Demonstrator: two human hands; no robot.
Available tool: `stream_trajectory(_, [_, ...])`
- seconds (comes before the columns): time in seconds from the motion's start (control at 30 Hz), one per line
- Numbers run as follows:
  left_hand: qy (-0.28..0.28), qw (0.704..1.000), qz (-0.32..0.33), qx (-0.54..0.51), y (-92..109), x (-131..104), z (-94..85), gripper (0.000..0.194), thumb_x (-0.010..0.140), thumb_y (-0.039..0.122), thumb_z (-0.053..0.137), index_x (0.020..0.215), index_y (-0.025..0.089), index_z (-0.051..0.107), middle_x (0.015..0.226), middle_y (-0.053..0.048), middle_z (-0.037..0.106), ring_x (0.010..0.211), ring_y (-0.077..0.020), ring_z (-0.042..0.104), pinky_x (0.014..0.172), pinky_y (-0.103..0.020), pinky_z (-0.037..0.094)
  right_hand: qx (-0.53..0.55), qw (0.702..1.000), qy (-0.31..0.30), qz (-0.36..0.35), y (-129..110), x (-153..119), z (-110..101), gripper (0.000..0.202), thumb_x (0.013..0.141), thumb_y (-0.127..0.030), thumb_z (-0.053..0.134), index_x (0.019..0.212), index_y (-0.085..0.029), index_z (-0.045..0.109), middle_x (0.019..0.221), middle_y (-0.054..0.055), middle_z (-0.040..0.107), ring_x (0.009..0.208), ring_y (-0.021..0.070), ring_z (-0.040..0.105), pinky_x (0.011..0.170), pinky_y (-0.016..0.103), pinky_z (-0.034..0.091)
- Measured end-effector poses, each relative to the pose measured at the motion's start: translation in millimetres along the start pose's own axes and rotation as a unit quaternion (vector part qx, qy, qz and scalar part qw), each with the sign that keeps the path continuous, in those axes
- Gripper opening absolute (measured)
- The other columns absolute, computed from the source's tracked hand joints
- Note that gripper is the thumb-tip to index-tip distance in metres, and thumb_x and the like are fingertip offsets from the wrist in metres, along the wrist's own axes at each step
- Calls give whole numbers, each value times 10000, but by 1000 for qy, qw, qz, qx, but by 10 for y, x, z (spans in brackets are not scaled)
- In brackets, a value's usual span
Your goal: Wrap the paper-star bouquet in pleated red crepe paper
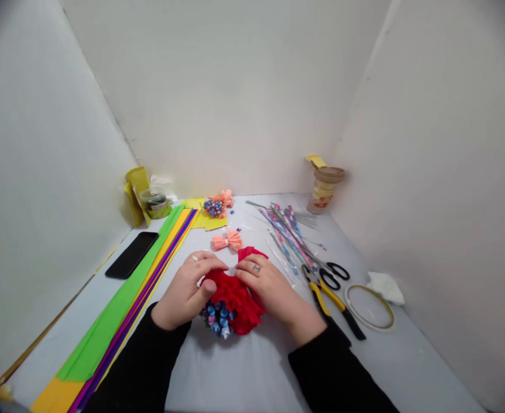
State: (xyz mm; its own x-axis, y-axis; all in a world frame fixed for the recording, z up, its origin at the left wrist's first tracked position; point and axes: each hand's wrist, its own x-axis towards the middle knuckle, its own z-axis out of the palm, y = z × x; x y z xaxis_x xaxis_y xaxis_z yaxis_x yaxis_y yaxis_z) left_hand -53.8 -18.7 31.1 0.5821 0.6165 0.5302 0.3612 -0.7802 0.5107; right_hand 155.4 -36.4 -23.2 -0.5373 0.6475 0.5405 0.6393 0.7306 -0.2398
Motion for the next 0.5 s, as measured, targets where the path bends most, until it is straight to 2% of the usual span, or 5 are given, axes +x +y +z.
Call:
stream_trajectory(0.1, [16,999,-16,27,12,-7,-1,215,861,306,534,962,162,657,885,-74,701,914,-214,592,867,-379,443,-8,1000,-1,-6,-5,6,-5,207,889,-185,543,1079,-183,627,1075,97,671,1041,247,550,875,418,503])
stream_trajectory(0.2, [35,999,0,32,17,-10,1,145,821,141,553,921,174,653,837,-45,693,879,-181,597,867,-350,443,-7,1000,0,-10,-2,19,-2,204,895,-179,528,1069,-191,632,1057,98,675,1029,244,552,867,414,495])
stream_trajectory(0.4, [31,999,12,15,3,0,-26,138,812,104,567,901,185,635,815,-22,687,801,-154,597,910,-373,416,1,1000,17,14,26,29,6,193,869,-129,525,1013,-178,643,977,90,691,979,236,550,853,400,475])
stream_trajectory(0.5, [41,999,6,-12,-13,-9,-56,158,834,130,547,951,192,632,842,-35,695,855,-173,599,884,-364,439,-6,1000,15,14,22,22,-4,188,852,-113,542,1000,-176,639,973,82,691,983,232,540,878,395,454])
